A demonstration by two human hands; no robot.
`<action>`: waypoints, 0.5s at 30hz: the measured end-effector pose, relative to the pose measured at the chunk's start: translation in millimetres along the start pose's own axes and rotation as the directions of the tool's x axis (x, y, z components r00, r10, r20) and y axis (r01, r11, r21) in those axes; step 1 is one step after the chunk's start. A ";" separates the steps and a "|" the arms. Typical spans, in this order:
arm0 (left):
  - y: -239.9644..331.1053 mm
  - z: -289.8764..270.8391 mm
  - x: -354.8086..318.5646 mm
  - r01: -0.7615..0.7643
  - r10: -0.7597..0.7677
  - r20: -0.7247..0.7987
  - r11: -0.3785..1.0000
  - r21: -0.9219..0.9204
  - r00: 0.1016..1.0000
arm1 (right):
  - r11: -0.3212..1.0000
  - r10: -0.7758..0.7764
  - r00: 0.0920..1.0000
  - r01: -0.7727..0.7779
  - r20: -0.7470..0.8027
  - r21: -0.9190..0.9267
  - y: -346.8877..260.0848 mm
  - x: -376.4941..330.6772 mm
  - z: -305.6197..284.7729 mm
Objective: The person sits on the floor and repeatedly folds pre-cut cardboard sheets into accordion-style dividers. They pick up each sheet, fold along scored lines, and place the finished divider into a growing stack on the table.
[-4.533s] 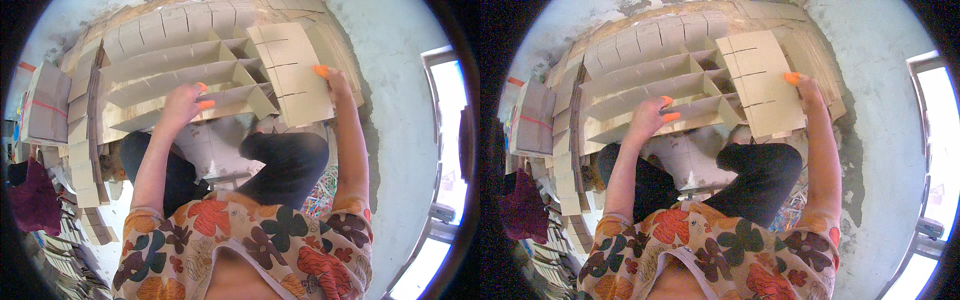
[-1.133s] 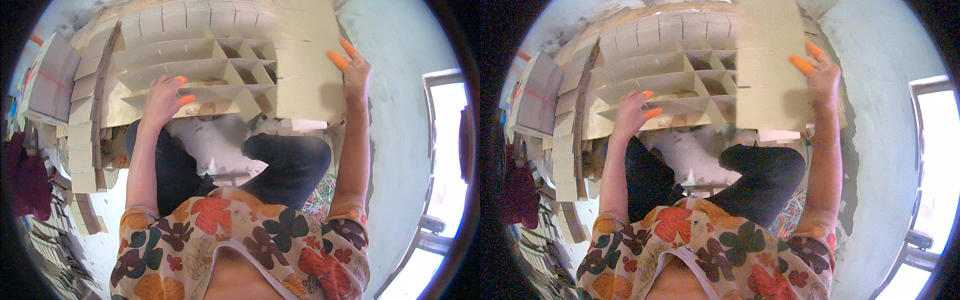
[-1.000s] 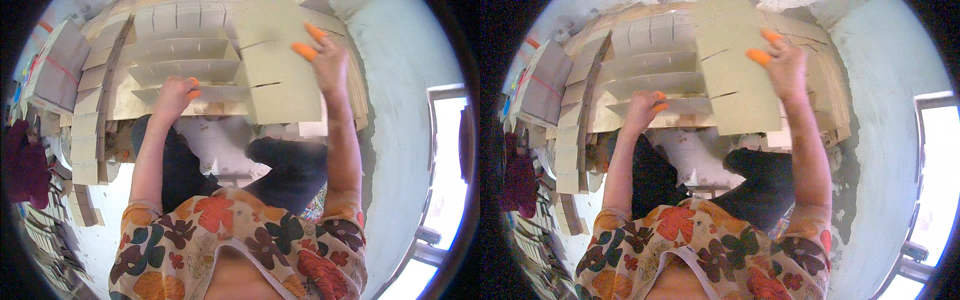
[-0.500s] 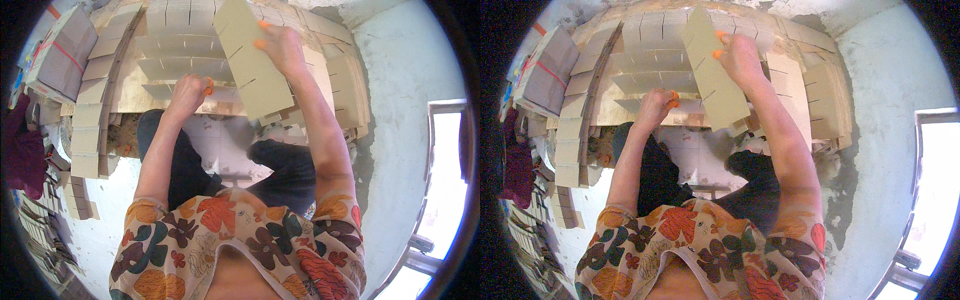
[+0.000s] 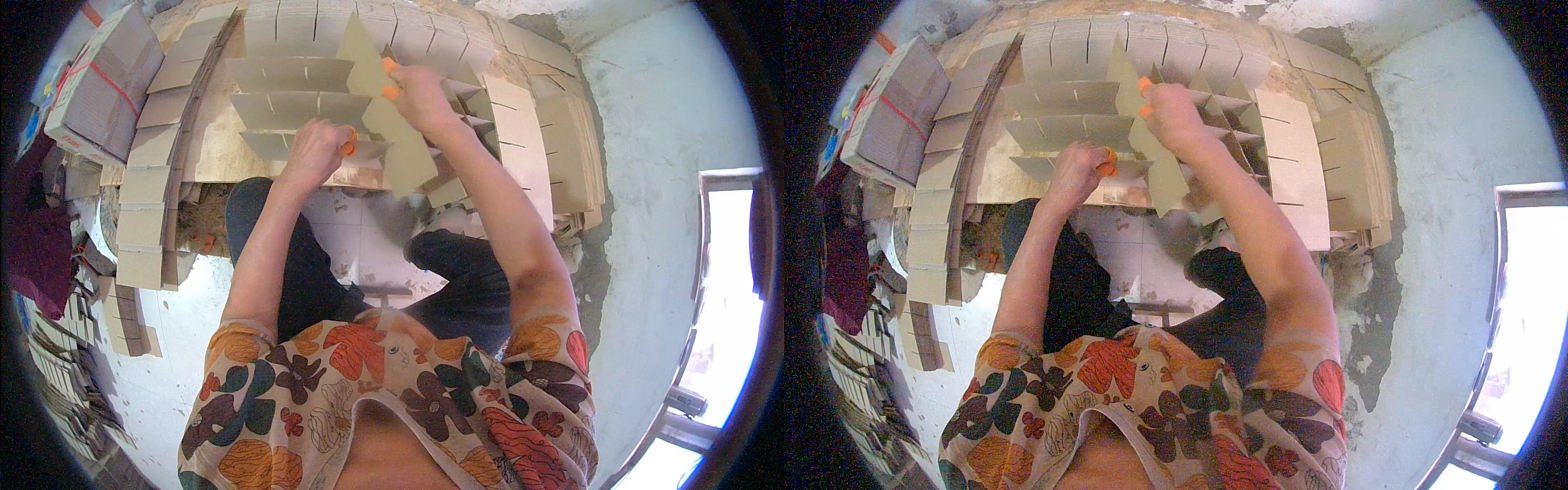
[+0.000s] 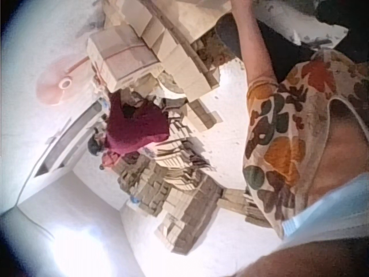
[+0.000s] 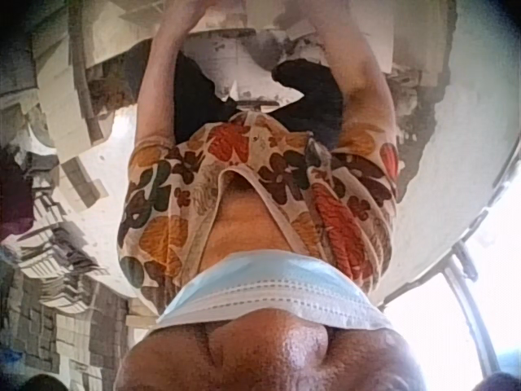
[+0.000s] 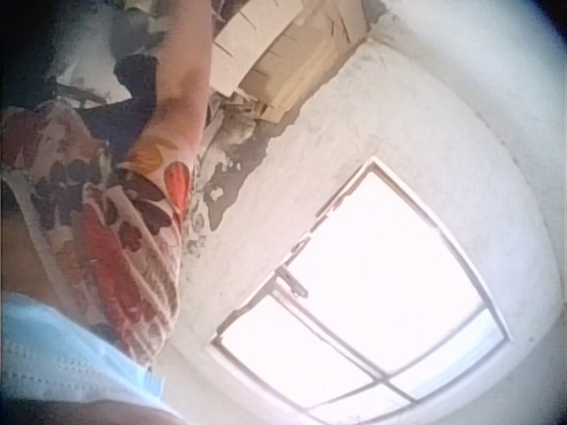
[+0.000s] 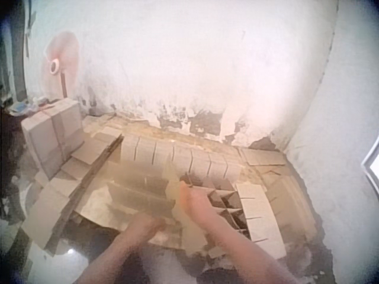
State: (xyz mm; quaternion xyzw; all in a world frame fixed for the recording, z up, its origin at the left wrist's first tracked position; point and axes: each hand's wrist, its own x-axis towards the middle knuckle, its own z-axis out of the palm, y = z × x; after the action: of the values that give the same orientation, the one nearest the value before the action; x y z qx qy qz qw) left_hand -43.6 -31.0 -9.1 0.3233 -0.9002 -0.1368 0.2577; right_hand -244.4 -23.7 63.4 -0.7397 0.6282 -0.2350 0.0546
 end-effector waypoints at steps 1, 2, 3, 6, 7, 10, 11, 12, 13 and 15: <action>0.0 0.9 1.2 0.003 -0.003 -0.006 1.000 0.001 1.000 | 0.999 -0.007 0.999 0.009 0.040 -0.047 0.9 1.8 3.2; 0.6 1.8 2.8 0.004 -0.004 -0.012 1.000 0.001 1.000 | 0.999 -0.016 0.998 0.018 0.056 -0.032 2.0 3.8 6.5; 1.6 2.7 5.0 0.004 -0.004 -0.019 1.000 0.000 1.000 | 1.000 -0.024 0.997 0.026 0.071 -0.018 3.5 5.7 9.0; 2.6 1.7 6.9 0.017 -0.017 -0.009 1.000 0.005 1.000 | 0.997 0.043 0.988 -0.033 0.149 -0.072 -7.9 3.1 0.1; 2.2 1.3 5.5 0.029 -0.029 -0.010 1.000 0.009 1.000 | 0.992 0.080 0.981 -0.062 0.179 -0.106 -19.0 -0.1 -7.6; -2.7 0.3 -1.1 0.057 -0.057 -0.012 0.998 0.010 0.998 | 0.949 0.250 0.935 -0.185 0.250 -0.256 -63.5 -19.5 -38.7; -3.6 2.9 -0.1 0.042 -0.042 -0.009 0.999 -0.004 0.999 | 0.945 0.245 0.911 -0.148 0.332 -0.290 -65.5 -31.1 -36.5; -4.5 4.6 0.7 0.029 -0.029 -0.006 0.999 -0.017 1.000 | 0.942 0.241 0.878 -0.109 0.413 -0.319 -65.5 -42.8 -27.2; -2.5 5.0 1.3 0.033 -0.033 0.023 0.999 -0.009 0.999 | 0.936 0.246 0.836 -0.073 0.491 -0.344 -63.0 -53.9 -17.2; 3.7 1.3 10.0 0.019 -0.020 0.084 1.000 0.011 0.996 | 0.928 0.213 0.857 -0.027 0.469 -0.372 -52.0 -70.2 2.4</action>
State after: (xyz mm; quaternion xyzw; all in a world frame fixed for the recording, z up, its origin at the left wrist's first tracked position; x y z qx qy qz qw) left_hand -52.8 -34.6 -4.9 0.3274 -0.9077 -0.1483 0.2166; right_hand -203.5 53.4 61.2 -0.7315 0.6694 0.0856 0.0974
